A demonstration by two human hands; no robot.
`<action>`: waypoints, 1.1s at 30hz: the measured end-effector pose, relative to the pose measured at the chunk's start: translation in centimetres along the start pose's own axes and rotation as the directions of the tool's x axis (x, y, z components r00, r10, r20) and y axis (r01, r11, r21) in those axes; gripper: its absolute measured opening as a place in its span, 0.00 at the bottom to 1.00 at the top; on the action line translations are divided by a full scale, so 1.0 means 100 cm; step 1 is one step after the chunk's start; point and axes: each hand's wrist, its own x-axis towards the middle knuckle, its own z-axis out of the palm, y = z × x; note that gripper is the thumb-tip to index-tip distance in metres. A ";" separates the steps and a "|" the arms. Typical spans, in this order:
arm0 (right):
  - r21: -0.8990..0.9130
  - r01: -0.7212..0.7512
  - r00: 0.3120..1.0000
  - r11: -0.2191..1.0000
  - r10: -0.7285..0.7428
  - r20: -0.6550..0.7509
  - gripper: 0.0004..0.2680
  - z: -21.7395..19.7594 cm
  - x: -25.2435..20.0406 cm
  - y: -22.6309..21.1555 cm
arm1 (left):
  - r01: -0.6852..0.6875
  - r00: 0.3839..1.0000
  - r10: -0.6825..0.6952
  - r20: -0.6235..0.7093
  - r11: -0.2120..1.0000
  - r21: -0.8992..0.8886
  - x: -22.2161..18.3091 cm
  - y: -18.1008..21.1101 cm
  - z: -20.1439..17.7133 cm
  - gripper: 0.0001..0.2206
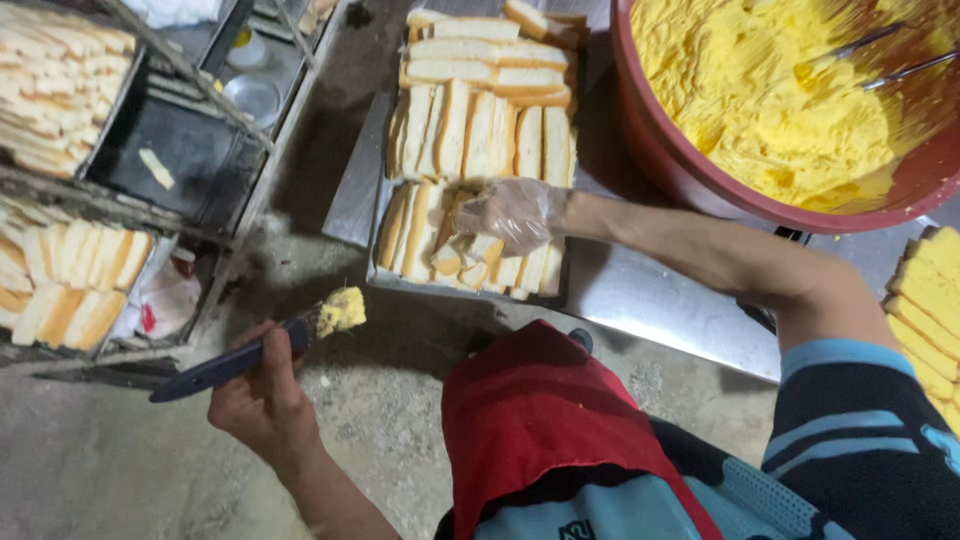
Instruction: The person applies a yellow spread to slices of bread using a brush and arranges the coated slices onto a metal tray.
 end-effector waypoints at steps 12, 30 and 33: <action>0.674 -0.226 0.458 0.703 0.687 -0.564 0.21 -0.044 -0.202 -0.088 | -0.088 0.983 0.108 0.149 0.986 -0.139 0.009 0.015 0.051 0.12; 0.540 -0.582 -0.353 -0.608 0.787 0.506 0.28 0.243 -0.625 -0.065 | -0.247 0.672 0.324 0.666 0.946 -0.212 -0.159 0.112 0.308 0.18; 0.470 -0.805 -0.237 -0.362 0.922 0.306 0.35 0.269 -0.636 -0.063 | -0.244 0.620 0.335 0.709 0.942 -0.231 -0.180 0.124 0.333 0.19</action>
